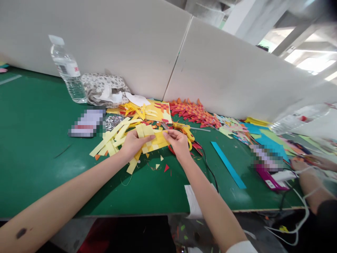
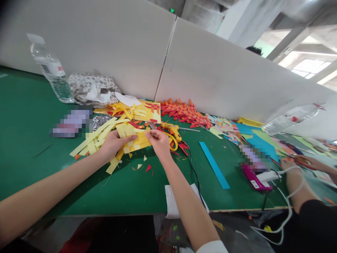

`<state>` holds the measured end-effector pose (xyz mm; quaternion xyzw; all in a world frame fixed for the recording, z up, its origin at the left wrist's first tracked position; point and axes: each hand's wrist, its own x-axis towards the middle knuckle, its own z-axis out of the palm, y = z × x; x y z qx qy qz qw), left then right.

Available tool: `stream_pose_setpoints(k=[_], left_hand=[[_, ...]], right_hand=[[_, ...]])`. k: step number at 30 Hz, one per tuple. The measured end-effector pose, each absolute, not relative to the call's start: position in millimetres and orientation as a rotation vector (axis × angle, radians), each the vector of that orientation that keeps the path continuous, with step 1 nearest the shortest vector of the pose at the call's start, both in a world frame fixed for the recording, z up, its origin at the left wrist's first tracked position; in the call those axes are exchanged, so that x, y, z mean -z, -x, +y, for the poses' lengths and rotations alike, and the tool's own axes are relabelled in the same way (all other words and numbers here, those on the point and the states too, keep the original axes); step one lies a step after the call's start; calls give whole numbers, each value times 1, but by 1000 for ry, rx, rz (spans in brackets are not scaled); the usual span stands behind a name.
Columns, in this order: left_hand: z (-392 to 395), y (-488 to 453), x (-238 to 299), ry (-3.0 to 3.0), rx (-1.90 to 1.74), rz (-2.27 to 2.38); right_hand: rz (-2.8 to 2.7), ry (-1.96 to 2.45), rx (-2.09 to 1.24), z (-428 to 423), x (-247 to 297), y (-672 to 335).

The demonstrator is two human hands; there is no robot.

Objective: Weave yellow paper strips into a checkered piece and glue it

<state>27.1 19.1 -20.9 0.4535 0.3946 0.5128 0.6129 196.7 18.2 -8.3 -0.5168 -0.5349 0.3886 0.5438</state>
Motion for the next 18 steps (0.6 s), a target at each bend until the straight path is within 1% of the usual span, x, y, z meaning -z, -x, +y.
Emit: stream_pose_setpoints(k=[6, 10, 12, 14, 15, 16, 17, 18], left_hand=[[20, -25, 13, -1026, -1229, 1008], [33, -14, -1, -936, -1422, 961], [41, -6, -14, -902, -1546, 919], [47, 2, -29, -921, -1606, 871], [49, 6, -36, -944, -1625, 857], [51, 9, -43, -974, -1621, 842], [52, 13, -48, -998, -1600, 837], [52, 16, -52, -1014, -1555, 855]], right_hand=[[-1196, 1227, -850, 17, 0, -198], [-1152, 1192, -827, 14, -5, -197], [-1265, 1218, -792, 10, -4, -192], [-1510, 1237, -704, 1, -4, -184], [-1636, 1225, -719, -5, -4, -178], [-1752, 1199, -836, -11, -6, -172], [-1830, 1162, -1054, -17, -8, -166], [-1868, 1108, -1368, -23, -11, -161]])
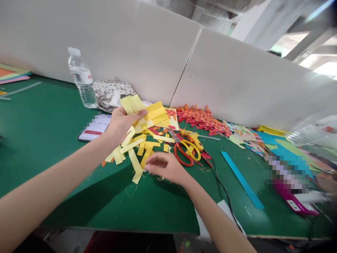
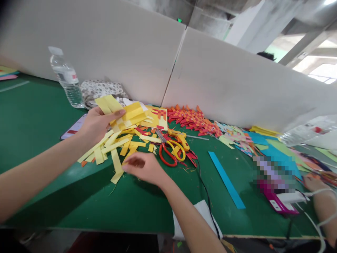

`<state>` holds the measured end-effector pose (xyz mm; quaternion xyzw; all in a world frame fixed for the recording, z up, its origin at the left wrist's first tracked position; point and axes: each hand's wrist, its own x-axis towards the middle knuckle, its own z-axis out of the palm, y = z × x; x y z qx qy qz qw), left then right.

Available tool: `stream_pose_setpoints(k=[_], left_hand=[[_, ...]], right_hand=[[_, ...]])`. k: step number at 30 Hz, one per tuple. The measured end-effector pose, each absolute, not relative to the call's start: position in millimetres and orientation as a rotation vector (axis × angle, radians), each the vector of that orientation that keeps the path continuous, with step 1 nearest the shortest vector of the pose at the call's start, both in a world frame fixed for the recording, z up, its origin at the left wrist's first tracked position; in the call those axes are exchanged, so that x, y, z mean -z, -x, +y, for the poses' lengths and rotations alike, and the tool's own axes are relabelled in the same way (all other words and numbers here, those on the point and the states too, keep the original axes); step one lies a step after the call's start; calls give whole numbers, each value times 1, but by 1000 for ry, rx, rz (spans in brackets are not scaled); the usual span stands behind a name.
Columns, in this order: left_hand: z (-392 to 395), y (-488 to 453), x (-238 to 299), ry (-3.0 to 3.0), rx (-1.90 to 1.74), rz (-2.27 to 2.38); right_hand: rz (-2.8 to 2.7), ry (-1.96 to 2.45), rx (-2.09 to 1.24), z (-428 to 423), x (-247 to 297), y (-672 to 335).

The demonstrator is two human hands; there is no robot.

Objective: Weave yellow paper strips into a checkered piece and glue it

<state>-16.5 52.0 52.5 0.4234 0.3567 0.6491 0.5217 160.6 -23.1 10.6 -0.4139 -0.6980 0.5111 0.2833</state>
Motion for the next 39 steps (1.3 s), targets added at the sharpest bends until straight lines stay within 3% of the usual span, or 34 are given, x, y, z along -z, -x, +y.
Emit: stream_pose_setpoints(k=[3, 5, 6, 9, 11, 15, 18, 20, 21, 24, 26, 31, 39], left_hand=[[49, 29, -58, -1095, -1395, 960], [44, 40, -57, -1122, -1259, 1037], [41, 45, -56, -1115, -1222, 1069], [33, 59, -52, -1073, -1209, 1116], [29, 67, -49, -1039, -1192, 1143], [27, 79, -42, -1004, -1190, 1198], [27, 84, -38, -971, -1216, 1233], [27, 85, -36, -945, -1200, 1261], [26, 84, -35, -938, -1181, 1268], [21, 78, -33, -939, -1082, 1267], [15, 71, -30, -949, -992, 1273], [0, 46, -20, -1025, -865, 1193], [-13, 24, -7, -1581, -707, 1392]], right_hand=[[-1890, 819, -2265, -30, -15, -146], [-1886, 733, -2444, -21, -12, -140], [-1862, 789, -2322, -13, -9, -138], [-1773, 1063, -1332, 16, 2, -139], [-1804, 1057, -1038, 28, 4, -143], [-1858, 1057, -1290, 21, -11, -158], [-1972, 895, -2030, 5, -21, -173], [-2011, 860, -2342, -2, -19, -182], [-2002, 901, -2287, -3, -16, -185], [-1684, 1143, -1322, -3, -4, -188], [-1523, 1143, -1047, -3, -2, -186], [-1478, 1150, -1243, -10, -12, -178], [-1650, 1320, -1234, -18, 5, -180]])
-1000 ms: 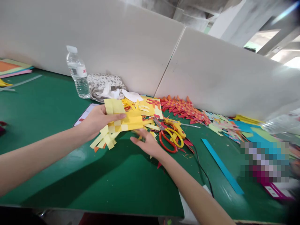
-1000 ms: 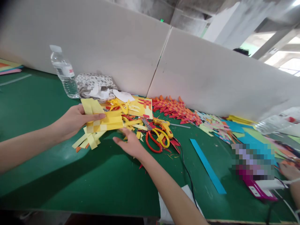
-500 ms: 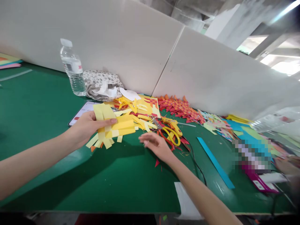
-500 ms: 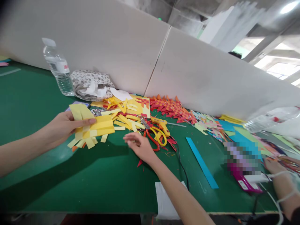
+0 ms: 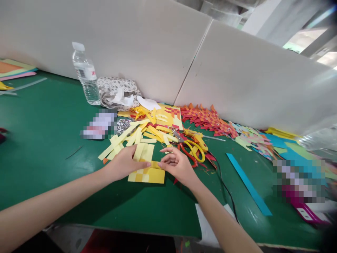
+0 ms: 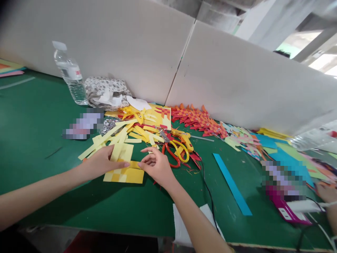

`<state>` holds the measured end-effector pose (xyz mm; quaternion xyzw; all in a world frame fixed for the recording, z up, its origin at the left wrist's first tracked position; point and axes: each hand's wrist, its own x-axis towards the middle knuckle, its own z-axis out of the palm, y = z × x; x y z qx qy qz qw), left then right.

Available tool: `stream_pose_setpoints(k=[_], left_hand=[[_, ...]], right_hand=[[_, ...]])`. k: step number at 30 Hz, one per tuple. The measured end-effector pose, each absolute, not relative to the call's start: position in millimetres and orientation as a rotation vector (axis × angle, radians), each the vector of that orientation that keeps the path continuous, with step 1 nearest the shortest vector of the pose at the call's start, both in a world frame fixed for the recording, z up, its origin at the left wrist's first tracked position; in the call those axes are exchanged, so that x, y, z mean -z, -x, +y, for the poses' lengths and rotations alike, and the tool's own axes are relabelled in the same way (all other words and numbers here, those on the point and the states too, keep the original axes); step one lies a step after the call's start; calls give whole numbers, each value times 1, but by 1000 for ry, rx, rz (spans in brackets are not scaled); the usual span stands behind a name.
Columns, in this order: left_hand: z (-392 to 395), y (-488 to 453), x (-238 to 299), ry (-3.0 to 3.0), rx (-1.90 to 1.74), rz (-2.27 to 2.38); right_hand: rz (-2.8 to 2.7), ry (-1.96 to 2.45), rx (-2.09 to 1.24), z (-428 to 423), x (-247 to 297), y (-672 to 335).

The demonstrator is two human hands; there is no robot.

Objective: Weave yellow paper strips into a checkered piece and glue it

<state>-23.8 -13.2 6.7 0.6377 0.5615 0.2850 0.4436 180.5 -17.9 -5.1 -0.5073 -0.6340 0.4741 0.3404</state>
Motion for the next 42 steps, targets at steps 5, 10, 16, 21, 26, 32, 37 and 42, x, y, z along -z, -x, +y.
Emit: stream_pose_setpoints(k=[5, 10, 16, 21, 26, 32, 37, 42], left_hand=[[-24, 30, -11, -2107, -895, 1530], [-66, 31, -1, -2578, -1004, 1534], [-91, 24, 24, -2553, -994, 1453], [-81, 29, 28, -2517, -878, 1428], [-76, 31, 28, -2504, -792, 1356], [-76, 34, 33, -2658, -790, 1259], [-77, 35, 32, -2840, -809, 1168], [-77, 34, 30, -2890, -837, 1162]], right_hand=[[-1674, 1344, -1207, -18, 8, -179], [-1717, 1379, -1149, -18, 8, -176], [-1767, 1384, -1113, -20, 12, -175], [-1912, 1400, -967, -21, 9, -172], [-2104, 1349, -711, -23, 5, -171], [-2162, 1388, -655, -22, 10, -169], [-2213, 1376, -654, -21, 8, -167], [-2233, 1381, -644, -22, 8, -166]])
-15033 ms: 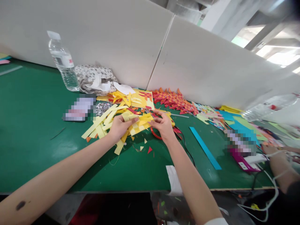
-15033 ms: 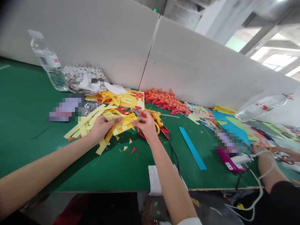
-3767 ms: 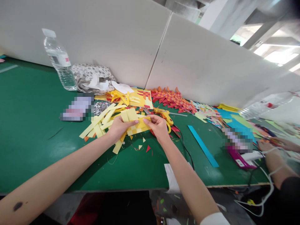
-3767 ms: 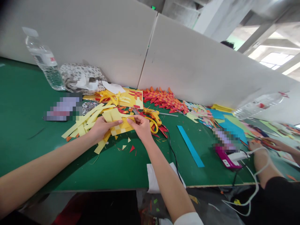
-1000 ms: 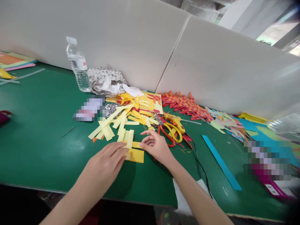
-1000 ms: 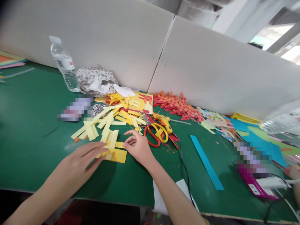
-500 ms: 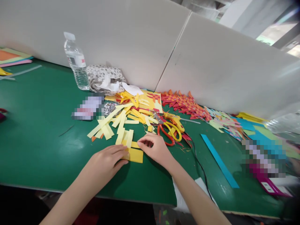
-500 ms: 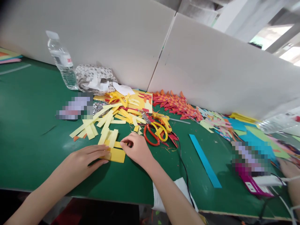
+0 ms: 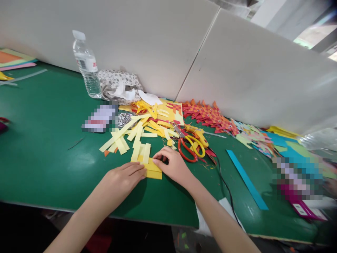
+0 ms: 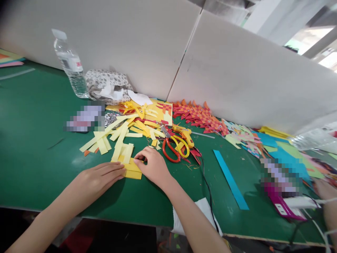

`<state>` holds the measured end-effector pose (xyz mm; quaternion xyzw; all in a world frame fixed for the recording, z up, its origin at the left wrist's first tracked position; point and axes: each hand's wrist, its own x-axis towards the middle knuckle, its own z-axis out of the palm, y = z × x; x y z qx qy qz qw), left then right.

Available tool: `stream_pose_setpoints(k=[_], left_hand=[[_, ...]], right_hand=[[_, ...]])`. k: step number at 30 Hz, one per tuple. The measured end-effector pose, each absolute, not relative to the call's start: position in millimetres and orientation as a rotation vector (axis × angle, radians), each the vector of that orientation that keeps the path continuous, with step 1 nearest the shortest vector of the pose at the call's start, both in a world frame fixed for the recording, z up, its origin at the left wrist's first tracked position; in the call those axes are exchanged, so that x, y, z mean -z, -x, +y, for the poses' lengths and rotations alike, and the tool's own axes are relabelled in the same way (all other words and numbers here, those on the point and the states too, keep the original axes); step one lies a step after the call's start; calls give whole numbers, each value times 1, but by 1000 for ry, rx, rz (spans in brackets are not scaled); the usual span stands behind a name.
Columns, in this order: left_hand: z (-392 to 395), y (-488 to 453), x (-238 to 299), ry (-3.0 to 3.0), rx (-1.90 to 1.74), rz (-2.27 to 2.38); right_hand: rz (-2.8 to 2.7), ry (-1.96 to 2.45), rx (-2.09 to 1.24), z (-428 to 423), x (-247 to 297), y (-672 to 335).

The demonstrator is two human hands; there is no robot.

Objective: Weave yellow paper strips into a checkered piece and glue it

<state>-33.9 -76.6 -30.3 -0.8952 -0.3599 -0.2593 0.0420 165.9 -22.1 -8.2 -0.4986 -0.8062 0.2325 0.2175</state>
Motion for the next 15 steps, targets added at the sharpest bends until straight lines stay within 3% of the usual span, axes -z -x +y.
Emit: stream_pose_setpoints(k=[15], left_hand=[[-79, 35, 35, 2743, 822, -1163]], right_hand=[[-2213, 1360, -619, -23, 7, -166]])
